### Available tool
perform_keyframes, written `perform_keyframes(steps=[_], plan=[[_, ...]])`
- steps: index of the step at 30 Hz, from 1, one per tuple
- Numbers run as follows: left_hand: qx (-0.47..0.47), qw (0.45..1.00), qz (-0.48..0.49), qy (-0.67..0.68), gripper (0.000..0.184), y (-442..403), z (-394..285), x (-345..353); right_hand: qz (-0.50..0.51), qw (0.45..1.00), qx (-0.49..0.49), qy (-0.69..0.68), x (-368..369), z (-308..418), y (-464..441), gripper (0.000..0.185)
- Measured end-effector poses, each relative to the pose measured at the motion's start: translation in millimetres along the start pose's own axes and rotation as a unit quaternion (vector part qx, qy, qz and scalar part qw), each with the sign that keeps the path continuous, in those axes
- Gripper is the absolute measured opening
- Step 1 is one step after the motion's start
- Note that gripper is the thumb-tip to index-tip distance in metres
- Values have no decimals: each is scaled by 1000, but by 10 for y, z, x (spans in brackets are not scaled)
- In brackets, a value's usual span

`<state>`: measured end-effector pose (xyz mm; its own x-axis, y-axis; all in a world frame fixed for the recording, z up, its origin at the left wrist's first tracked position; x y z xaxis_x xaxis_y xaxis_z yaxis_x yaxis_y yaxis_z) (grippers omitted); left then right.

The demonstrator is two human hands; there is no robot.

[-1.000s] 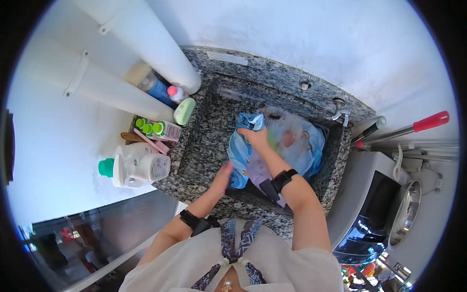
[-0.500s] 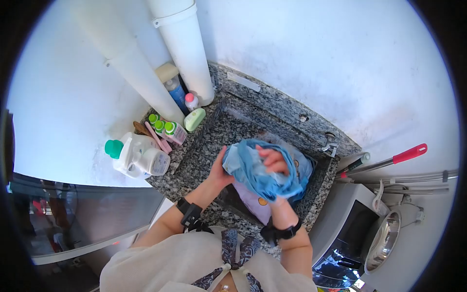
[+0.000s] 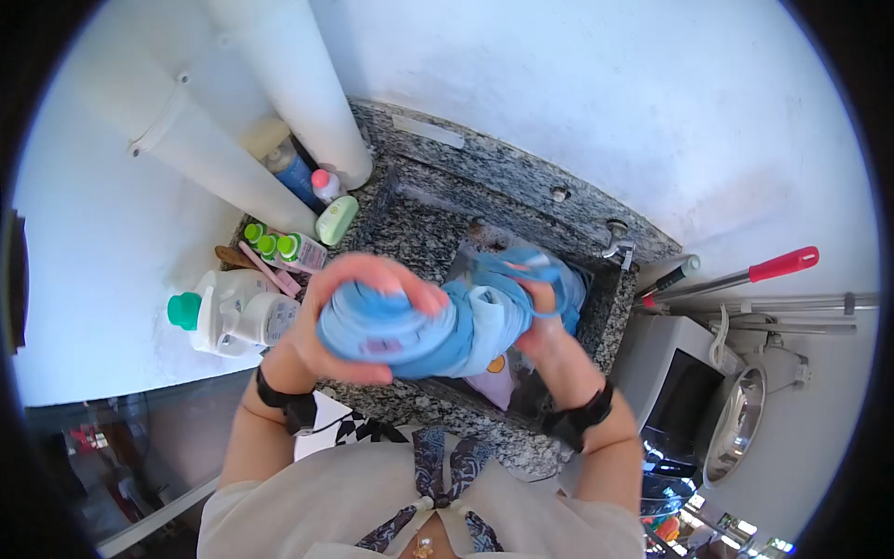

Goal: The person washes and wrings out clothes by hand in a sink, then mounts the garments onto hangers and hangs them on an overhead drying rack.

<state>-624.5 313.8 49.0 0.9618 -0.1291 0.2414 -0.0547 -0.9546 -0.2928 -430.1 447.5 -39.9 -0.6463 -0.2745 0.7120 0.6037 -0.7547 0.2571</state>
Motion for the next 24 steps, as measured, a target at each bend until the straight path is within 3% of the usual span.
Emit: perform_keyframes(steps=[1, 2, 3, 5, 7, 10, 12, 14, 17, 18, 19, 21, 24], plan=[[3, 992, 81, -99, 59, -34, -72, 19, 9, 997, 62, 38, 39, 7, -79, 28], [3, 992, 83, -97, 59, -66, -115, 24, 22, 989, 125, 77, 85, 33, -191, 20], [-12, 985, 118, -127, 55, -68, -141, 46, 20, 989, 126, 76, 127, 66, -300, 20], [-35, 976, 149, -154, 52, -19, -85, 68, 168, 941, 45, 290, 252, 93, -516, 13], [-8, 943, 201, -264, 56, 33, 89, 148, 153, 946, 101, 266, 507, 11, -736, 14], [-29, 917, 181, -355, 59, 237, 526, 145, 284, 857, -22, 429, 588, -334, -984, 18], [-58, 906, 177, -381, 60, 379, 849, 45, 289, 860, -38, 419, 563, -662, -1080, 18], [-103, 854, 189, -474, 61, 506, 1185, -72, 284, 883, -77, 365, 408, -1097, -1191, 18], [-140, 823, 192, -515, 54, 789, 1739, -170, 332, 889, -36, 313, 48, -1770, -1376, 19], [-147, 825, 191, -512, 54, 851, 1894, -211, 386, 797, -107, 452, 93, -1754, -1325, 26], [-168, 808, 198, -529, 50, 903, 2059, -245, 387, 799, -101, 450, 78, -1816, -1318, 26], [-191, 793, 206, -541, 46, 988, 2343, -316, 431, 655, -167, 599, 42, -1957, -1307, 35], [-220, 765, 229, -561, 41, 989, 2598, -377, 438, 628, -192, 614, -34, -2104, -1263, 32]])
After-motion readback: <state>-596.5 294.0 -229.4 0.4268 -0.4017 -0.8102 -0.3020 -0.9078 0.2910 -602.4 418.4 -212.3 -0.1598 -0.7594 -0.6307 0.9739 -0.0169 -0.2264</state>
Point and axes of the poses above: each hand's wrist, its own y-axis away from the middle knuckle, its own x-axis out of the palm, z = x × y, the point moved 1 cm from there along -y, towards the middle knuckle, and after that the axes turned 13 degrees about -x, right-handed, at the moved point
